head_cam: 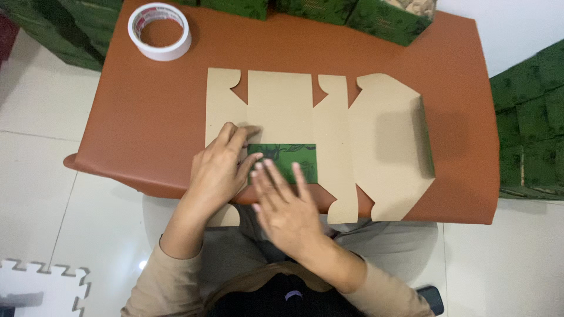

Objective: The person assembles flat cardboard boxes by folding the sides and tucking the flaps into place. They place a white paper insert inside each box and then close the lid. The process is repeated for multiple boxes on a brown table.

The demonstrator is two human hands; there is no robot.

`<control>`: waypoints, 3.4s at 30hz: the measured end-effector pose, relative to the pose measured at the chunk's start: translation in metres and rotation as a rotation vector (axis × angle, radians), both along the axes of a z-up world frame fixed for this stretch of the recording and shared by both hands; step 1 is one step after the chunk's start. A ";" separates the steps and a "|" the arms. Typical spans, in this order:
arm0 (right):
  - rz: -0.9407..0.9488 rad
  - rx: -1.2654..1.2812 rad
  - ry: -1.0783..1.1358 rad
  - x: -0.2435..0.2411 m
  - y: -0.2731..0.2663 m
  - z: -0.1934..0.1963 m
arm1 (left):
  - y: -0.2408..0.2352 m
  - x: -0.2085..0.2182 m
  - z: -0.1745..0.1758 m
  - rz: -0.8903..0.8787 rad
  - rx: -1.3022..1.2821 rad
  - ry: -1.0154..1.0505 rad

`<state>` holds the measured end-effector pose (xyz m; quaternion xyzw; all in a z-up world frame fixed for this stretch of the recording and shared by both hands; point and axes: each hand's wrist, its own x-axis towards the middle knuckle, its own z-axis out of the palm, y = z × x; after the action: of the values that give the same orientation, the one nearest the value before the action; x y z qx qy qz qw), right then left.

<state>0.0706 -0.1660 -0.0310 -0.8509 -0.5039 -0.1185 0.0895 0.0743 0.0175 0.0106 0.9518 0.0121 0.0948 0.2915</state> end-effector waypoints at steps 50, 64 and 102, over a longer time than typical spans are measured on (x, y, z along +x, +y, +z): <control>-0.079 0.026 0.265 0.042 -0.098 0.022 | 0.022 -0.013 -0.025 -0.576 -0.151 -0.073; -0.204 -0.013 0.384 0.073 -0.213 0.055 | 0.024 -0.017 -0.019 -0.570 -0.074 0.055; -0.462 -0.011 0.147 0.059 -0.179 -0.001 | -0.168 0.006 -0.028 -0.343 0.626 -0.085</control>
<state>0.1296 -0.3448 -0.0316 -0.9503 -0.2887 -0.0711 0.0919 0.0803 -0.1504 -0.0177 0.9783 -0.1898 0.0828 -0.0022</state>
